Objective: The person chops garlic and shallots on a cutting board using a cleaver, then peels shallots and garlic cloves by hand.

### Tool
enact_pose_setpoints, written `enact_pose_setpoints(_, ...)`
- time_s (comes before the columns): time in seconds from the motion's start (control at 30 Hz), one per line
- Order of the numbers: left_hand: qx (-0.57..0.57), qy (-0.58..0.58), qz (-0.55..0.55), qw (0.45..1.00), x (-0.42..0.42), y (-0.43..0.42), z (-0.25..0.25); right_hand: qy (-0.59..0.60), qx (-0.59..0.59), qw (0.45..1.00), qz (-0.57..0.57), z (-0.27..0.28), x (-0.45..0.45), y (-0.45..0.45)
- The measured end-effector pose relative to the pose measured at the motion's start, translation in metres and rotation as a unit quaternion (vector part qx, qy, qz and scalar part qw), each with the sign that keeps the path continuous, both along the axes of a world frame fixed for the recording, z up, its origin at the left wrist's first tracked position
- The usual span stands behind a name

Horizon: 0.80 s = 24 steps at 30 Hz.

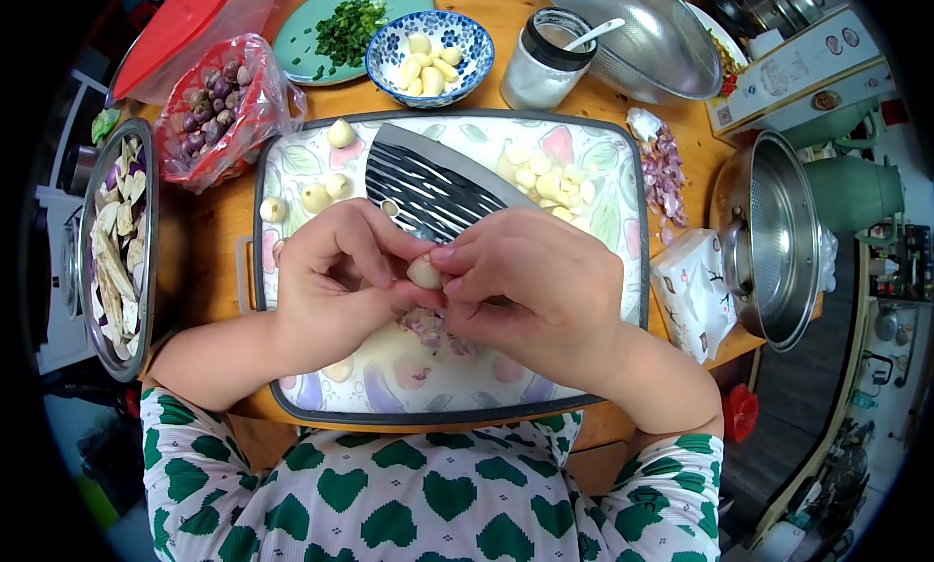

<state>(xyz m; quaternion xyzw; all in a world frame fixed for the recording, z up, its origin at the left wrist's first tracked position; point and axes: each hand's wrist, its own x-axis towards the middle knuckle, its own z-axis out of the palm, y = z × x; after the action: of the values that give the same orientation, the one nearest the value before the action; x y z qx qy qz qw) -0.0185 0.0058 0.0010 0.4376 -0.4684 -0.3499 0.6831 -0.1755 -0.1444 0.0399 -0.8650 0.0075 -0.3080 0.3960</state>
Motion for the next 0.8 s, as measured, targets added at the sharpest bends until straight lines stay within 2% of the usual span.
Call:
enact_pose_setpoints(0.37,-0.006,0.045,-0.024,0.999,-0.003,0.000,-0.003,-0.037,0.000,0.999,0.010,-0.003,0.000,0.000)
enact_pose_setpoints(0.47,-0.015,0.036,-0.024,0.999,-0.004,0.001,-0.002,-0.019,0.037,0.999,-0.016,-0.002,-0.004,0.003)
enact_pose_setpoints(0.57,-0.025,0.057,-0.053,0.997,-0.001,0.001,-0.007,0.014,0.094,0.995,-0.024,-0.003,-0.005,0.001)
enact_pose_setpoints(0.67,-0.053,0.150,-0.041,0.986,0.000,-0.001,-0.008,0.039,0.271,0.960,-0.063,0.002,-0.002,0.001)
enact_pose_setpoints(0.77,-0.046,0.245,-0.055,0.967,0.004,0.002,-0.005,0.155,0.076,0.984,-0.040,0.006,-0.005,-0.010)
enact_pose_setpoints(0.8,-0.040,0.220,-0.081,0.971,0.010,0.004,-0.008,0.174,-0.036,0.984,-0.008,0.008,-0.005,-0.013)
